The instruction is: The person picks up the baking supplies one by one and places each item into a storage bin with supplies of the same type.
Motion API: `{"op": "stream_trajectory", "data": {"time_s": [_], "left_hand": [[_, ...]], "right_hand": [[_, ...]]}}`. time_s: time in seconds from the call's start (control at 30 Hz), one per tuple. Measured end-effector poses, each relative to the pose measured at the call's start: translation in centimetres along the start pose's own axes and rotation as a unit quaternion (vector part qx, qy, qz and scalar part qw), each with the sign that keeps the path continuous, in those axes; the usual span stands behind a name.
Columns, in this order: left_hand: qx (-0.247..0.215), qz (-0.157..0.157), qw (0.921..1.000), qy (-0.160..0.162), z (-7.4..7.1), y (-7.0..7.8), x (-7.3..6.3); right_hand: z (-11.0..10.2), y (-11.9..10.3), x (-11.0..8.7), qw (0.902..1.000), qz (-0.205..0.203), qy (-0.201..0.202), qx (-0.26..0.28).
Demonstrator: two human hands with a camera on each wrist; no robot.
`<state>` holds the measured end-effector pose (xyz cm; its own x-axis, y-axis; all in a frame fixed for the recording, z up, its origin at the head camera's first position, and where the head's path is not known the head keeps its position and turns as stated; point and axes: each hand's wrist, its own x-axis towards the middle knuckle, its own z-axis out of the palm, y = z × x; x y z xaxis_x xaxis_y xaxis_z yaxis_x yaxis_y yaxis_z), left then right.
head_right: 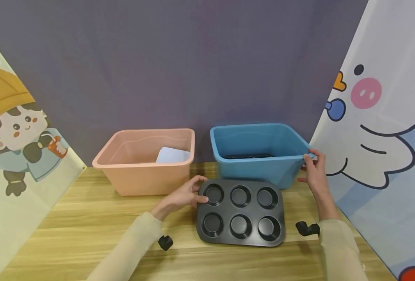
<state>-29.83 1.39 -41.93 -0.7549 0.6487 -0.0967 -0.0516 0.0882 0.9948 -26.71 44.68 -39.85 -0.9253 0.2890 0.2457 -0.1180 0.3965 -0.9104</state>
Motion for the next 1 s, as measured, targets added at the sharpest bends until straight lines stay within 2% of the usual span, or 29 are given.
{"op": "stream_trajectory", "data": {"time_s": [0.17, 0.67, 1.0], "left_hand": [[-0.01, 0.014, 0.9999, 0.0, -0.1, 0.9, -0.6], [0.048, 0.061, 0.9969, 0.007, -0.1, 3.9, -2.0], [0.075, 0.094, 0.9926, 0.017, 0.7, 5.2, -2.3]], "right_hand": [[0.0, 0.1, 0.0, 1.0, 0.001, 0.006, -0.006], [0.0, 0.5, 0.1, 0.9999, 0.0, 0.011, -0.002], [0.1, 0.3, 0.1, 0.9999, 0.003, 0.014, 0.0]]}}
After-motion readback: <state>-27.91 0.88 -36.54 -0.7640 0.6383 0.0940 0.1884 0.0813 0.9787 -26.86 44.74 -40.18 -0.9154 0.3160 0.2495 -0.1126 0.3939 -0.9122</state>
